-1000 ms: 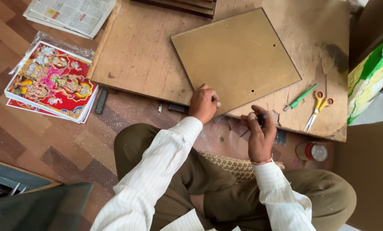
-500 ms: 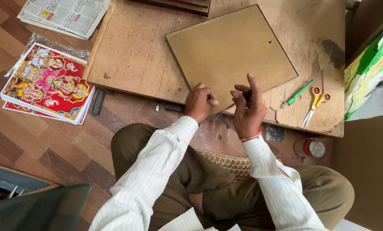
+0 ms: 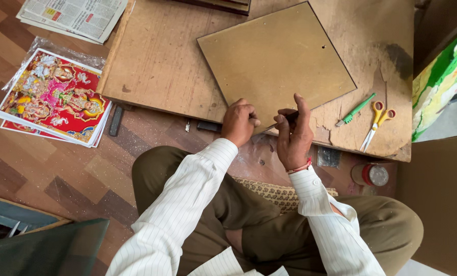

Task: The person sits on the floor at a low workbench and fastens small nails along the edge of a square frame backing board, using a small hand tool to drive each fastener in. They reposition and turn the board between fasteners and work along its edges.

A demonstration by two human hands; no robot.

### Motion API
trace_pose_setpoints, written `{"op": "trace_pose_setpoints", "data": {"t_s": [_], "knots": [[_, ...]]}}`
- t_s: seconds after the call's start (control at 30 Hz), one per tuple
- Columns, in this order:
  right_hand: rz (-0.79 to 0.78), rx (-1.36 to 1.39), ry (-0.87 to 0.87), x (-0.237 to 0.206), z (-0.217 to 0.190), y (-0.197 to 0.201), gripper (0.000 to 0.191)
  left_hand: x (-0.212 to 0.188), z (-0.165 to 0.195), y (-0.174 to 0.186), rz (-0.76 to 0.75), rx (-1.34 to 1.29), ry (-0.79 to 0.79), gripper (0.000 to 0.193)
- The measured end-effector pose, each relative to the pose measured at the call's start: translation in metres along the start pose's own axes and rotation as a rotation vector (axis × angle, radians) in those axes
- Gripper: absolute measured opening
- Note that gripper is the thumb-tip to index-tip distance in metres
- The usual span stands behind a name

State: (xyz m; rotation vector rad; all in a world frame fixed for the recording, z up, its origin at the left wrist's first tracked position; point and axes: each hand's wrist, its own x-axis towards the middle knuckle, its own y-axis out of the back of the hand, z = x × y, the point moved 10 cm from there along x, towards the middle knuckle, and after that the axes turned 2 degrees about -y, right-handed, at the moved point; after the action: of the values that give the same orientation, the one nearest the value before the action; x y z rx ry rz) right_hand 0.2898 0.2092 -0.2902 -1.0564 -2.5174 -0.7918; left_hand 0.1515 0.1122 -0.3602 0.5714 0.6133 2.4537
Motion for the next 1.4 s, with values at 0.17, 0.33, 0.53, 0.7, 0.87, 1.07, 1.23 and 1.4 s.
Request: {"op": "trace_pose_setpoints", "data": {"t_s": [0.17, 0.33, 0.53, 0.7, 0.87, 1.07, 1.23, 1.4], "knots": [[0.019, 0.026, -0.052, -0.002, 0.005, 0.004, 0.057, -0.002, 0.010, 0.004, -0.003, 0.035, -0.011, 0.015], [-0.010, -0.057, 0.018, -0.005, -0.010, 0.006, 0.058, -0.005, 0.026, 0.018, 0.040, 0.014, -0.034, 0.015], [-0.057, -0.140, -0.006, -0.006, -0.026, 0.002, 0.059, -0.013, 0.037, 0.031, 0.054, 0.017, -0.010, 0.016], [-0.062, -0.177, 0.083, -0.005, -0.049, 0.005, 0.059, -0.010, 0.039, 0.046, 0.034, -0.080, -0.060, 0.012], [-0.044, -0.139, 0.135, -0.001, -0.067, -0.003, 0.064, -0.014, 0.028, 0.050, -0.019, -0.185, -0.012, 0.013], [-0.099, -0.148, 0.163, 0.003, -0.077, -0.022, 0.065, -0.013, 0.023, 0.050, -0.020, -0.148, -0.015, 0.012], [-0.097, -0.185, 0.154, 0.005, -0.074, -0.030, 0.066, -0.013, 0.018, 0.046, -0.009, -0.102, -0.037, 0.017], [-0.165, -0.213, 0.193, 0.006, -0.074, -0.038, 0.063, -0.013, 0.014, 0.045, 0.013, -0.126, -0.018, 0.012]]}}
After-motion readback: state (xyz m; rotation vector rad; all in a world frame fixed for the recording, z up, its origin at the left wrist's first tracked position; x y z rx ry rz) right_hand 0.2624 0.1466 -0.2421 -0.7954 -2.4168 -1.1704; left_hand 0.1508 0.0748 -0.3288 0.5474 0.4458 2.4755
